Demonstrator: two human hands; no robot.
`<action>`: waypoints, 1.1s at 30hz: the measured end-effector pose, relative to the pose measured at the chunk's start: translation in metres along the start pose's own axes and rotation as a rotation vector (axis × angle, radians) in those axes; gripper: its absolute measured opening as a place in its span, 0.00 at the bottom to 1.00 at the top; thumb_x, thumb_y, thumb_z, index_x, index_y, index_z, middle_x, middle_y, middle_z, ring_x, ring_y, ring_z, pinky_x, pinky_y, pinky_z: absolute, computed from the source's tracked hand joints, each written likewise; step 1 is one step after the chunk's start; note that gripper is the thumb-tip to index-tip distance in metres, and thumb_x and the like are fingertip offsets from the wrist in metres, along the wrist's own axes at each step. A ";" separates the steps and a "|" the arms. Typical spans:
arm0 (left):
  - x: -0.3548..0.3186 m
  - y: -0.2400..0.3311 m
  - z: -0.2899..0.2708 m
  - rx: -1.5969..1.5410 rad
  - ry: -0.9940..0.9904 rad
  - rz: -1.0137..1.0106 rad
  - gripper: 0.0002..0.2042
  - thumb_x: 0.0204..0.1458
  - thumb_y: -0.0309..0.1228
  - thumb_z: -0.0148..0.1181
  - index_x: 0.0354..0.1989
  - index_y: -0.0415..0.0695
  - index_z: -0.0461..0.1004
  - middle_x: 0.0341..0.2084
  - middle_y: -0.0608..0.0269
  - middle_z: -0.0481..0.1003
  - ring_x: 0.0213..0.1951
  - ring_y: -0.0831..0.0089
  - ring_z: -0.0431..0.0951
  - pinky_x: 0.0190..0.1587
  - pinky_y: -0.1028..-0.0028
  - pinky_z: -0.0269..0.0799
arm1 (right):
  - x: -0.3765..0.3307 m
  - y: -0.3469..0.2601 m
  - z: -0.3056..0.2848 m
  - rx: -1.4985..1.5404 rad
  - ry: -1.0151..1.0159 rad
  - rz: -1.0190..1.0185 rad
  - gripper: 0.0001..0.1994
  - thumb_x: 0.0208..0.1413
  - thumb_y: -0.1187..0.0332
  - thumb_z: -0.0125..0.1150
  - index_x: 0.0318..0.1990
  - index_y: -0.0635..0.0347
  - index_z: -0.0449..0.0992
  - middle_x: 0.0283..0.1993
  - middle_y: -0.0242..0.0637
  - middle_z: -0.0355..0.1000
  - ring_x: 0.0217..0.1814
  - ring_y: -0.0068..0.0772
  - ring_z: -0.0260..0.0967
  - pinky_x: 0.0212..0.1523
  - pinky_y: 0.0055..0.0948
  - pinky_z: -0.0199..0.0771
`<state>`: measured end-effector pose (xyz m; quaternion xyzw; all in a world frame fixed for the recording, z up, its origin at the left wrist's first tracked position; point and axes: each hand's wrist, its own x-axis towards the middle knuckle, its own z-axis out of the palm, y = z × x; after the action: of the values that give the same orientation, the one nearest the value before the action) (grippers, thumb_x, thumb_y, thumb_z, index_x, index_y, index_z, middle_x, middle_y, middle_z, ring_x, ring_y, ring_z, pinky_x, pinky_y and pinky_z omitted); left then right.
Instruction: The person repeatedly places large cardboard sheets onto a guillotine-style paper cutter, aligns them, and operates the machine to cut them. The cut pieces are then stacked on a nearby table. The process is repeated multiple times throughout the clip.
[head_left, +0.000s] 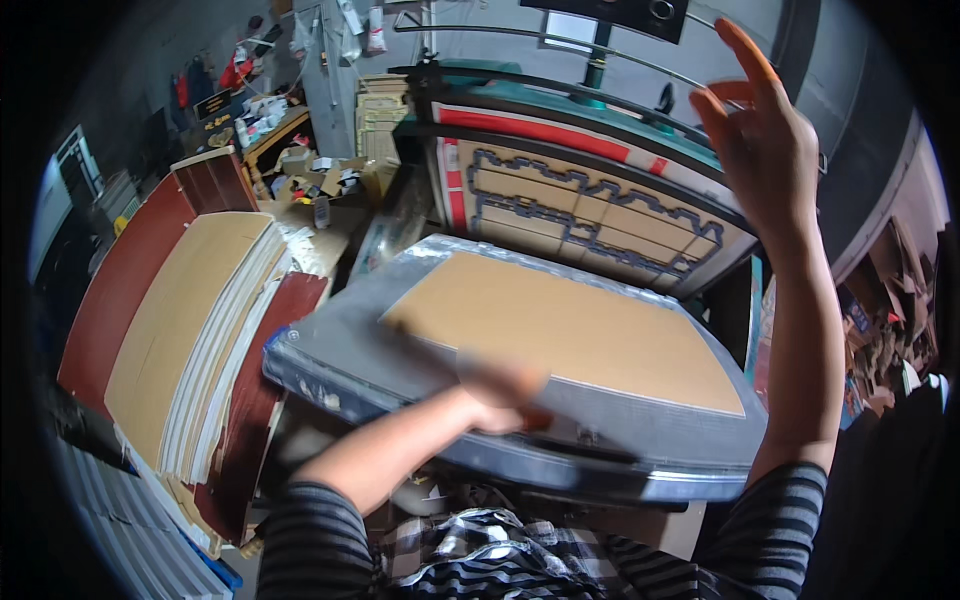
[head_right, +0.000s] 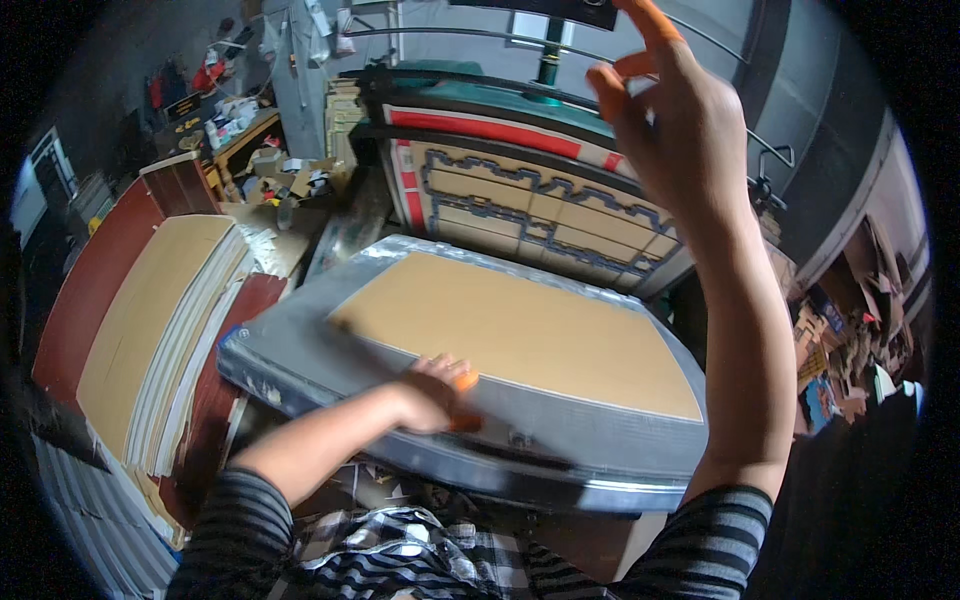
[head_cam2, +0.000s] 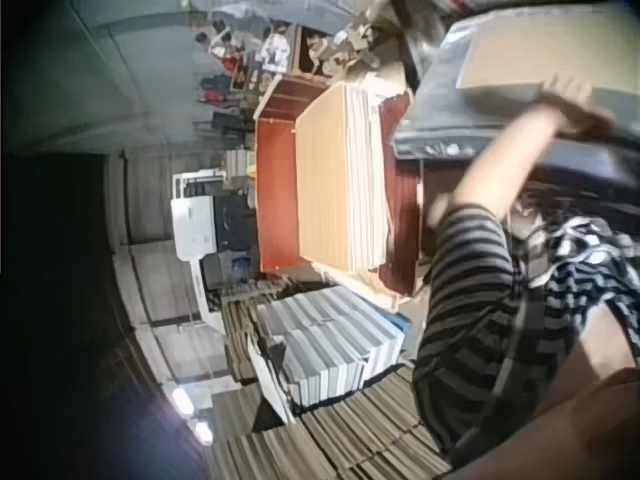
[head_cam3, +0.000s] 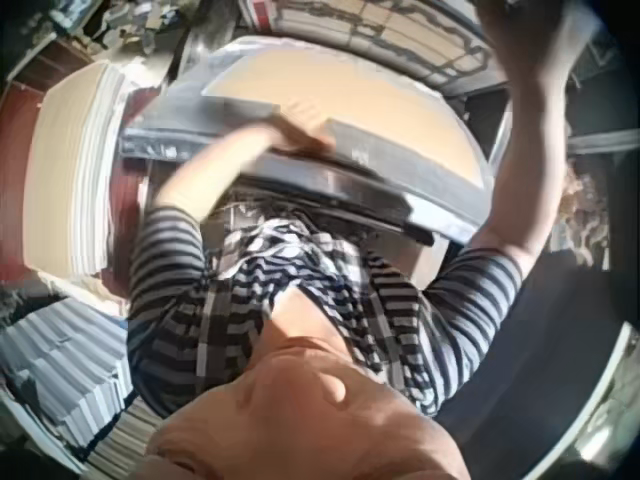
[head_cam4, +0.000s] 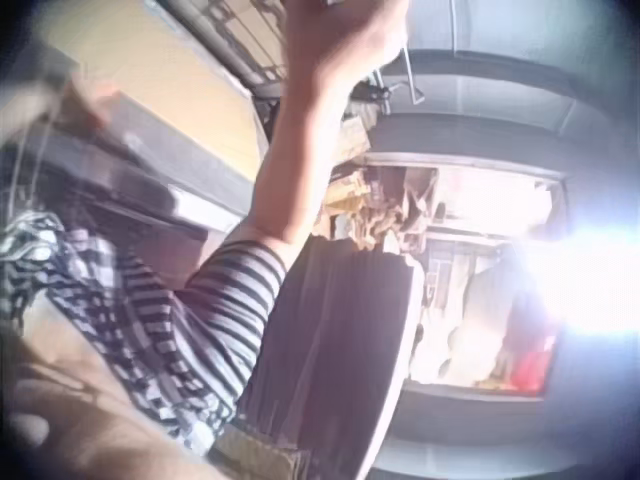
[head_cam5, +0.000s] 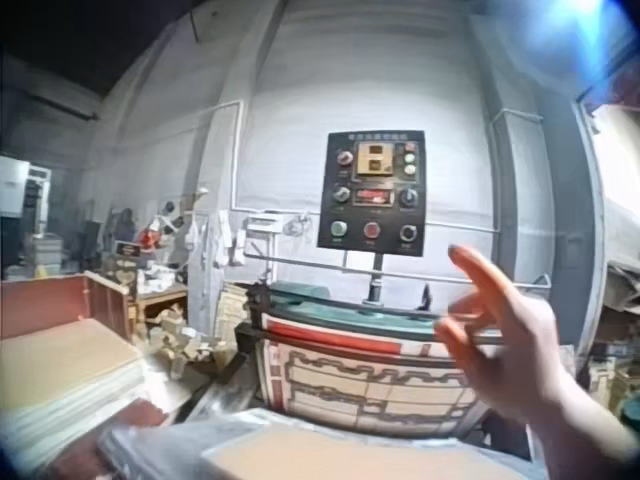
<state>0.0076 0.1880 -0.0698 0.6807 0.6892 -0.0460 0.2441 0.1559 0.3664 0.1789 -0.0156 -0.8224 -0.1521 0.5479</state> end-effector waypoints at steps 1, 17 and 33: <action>0.009 -0.003 -0.023 -0.040 -0.016 -0.008 0.43 0.54 0.65 0.43 0.68 0.42 0.54 0.66 0.46 0.56 0.67 0.48 0.54 0.69 0.58 0.44 | -0.017 -0.013 -0.012 0.037 -0.029 0.033 0.25 0.56 0.69 0.59 0.63 0.50 0.65 0.46 0.44 0.77 0.40 0.38 0.79 0.36 0.34 0.81; 0.091 0.045 -0.098 0.044 1.269 1.004 0.10 0.44 0.33 0.68 0.34 0.43 0.79 0.27 0.61 0.76 0.29 0.64 0.77 0.32 0.69 0.72 | -0.236 -0.098 -0.230 -0.317 -0.248 0.532 0.27 0.48 0.81 0.65 0.58 0.63 0.68 0.40 0.42 0.76 0.33 0.29 0.77 0.33 0.22 0.76; -0.022 0.055 -0.085 0.228 1.291 0.930 0.10 0.41 0.31 0.69 0.32 0.43 0.79 0.26 0.65 0.75 0.28 0.65 0.77 0.31 0.68 0.71 | -0.255 -0.056 -0.122 0.210 -0.164 0.728 0.19 0.49 0.80 0.66 0.51 0.62 0.75 0.40 0.43 0.76 0.38 0.30 0.77 0.37 0.24 0.77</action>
<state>0.0360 0.2053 0.0286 0.8110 0.3314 0.3929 -0.2795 0.3562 0.3167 -0.0225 -0.2626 -0.8152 0.1390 0.4972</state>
